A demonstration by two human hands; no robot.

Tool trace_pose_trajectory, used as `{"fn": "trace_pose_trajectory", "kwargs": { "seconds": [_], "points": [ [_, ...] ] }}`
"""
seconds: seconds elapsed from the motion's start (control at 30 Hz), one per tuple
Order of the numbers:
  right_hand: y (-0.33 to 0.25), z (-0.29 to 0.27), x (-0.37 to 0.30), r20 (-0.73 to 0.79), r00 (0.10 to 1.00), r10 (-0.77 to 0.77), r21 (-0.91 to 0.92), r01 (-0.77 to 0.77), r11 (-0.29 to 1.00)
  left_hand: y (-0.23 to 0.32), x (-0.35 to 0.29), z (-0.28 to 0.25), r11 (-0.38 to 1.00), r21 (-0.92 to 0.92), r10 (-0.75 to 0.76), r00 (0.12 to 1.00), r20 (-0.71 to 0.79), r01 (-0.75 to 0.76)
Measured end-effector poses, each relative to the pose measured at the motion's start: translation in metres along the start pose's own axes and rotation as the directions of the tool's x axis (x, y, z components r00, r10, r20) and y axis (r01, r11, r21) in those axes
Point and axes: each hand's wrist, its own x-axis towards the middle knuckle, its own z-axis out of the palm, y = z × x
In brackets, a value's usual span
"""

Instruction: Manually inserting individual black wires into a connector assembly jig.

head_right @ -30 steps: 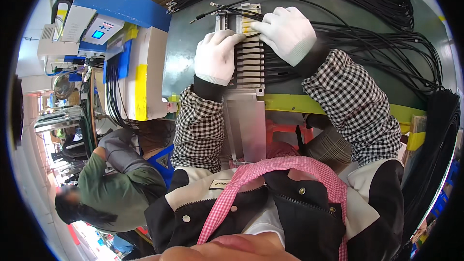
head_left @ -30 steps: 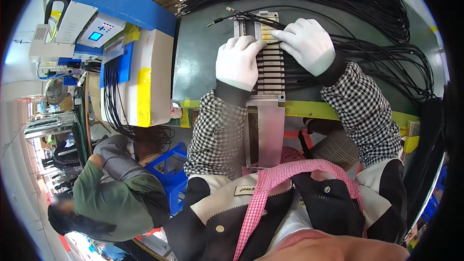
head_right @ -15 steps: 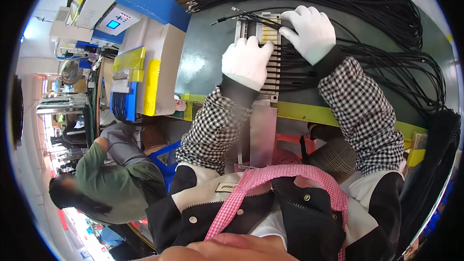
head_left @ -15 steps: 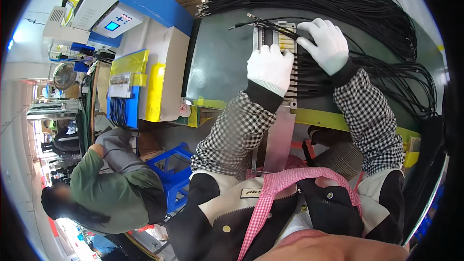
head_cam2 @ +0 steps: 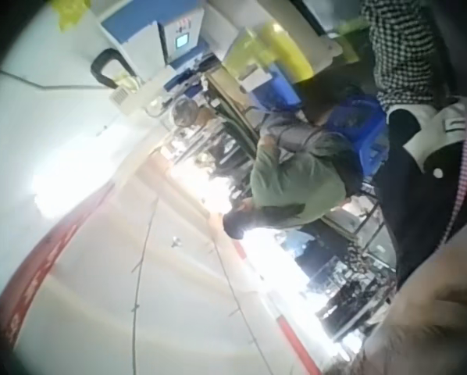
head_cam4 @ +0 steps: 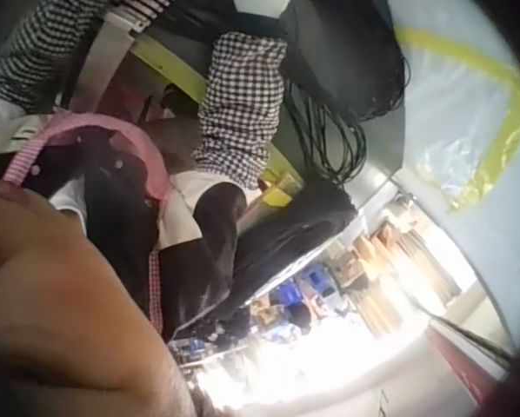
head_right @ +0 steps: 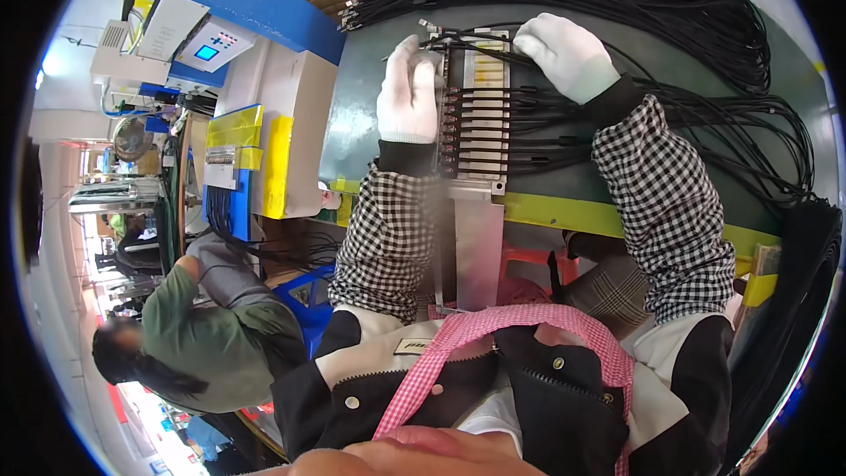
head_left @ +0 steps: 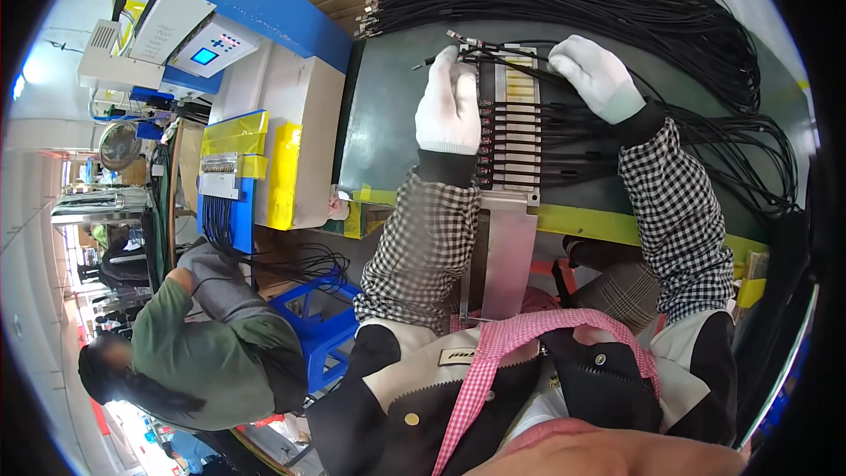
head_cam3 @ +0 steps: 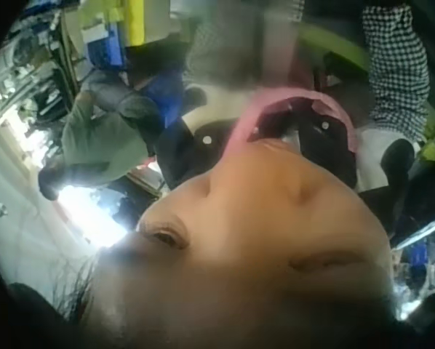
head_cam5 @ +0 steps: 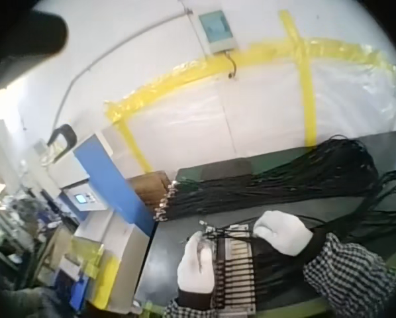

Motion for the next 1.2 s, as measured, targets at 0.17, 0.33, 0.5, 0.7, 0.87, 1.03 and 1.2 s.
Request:
{"fn": "trace_pose_trajectory", "kwargs": {
  "seconds": [0.17,0.33,0.5,0.7,0.87,1.03,1.2],
  "points": [
    [0.001,-0.002,-0.005,0.054,0.995,-0.086,0.059,0.083,0.995,-0.005,0.001,-0.004,0.947,-0.259,-0.188,0.981,0.035,0.191],
    [0.002,0.005,-0.006,0.077,0.977,-0.197,-0.002,0.197,0.980,-0.001,0.004,-0.006,0.957,-0.248,-0.155,0.988,0.004,0.151],
    [-0.053,0.029,-0.015,0.016,0.974,-0.226,0.145,0.221,0.964,0.003,-0.004,-0.002,1.000,-0.019,0.008,1.000,0.012,-0.007],
    [-0.030,0.030,-0.017,0.045,0.871,-0.489,-0.241,0.484,0.841,-0.005,-0.007,-0.001,1.000,-0.012,-0.025,0.999,0.040,0.025],
    [-0.025,0.018,-0.008,-0.025,0.842,-0.538,-0.464,0.467,0.752,-0.007,0.004,-0.007,0.954,-0.202,-0.229,0.973,-0.014,0.222],
    [-0.050,0.024,-0.019,-0.148,0.959,-0.241,-0.039,0.237,0.971,-0.005,0.002,-0.009,0.943,-0.166,-0.298,0.954,-0.033,0.289],
    [-0.032,0.019,-0.019,-0.017,0.985,-0.171,-0.009,0.171,0.985,-0.015,0.000,0.001,0.985,-0.041,-0.171,0.975,-0.140,0.167]
  ]
}}
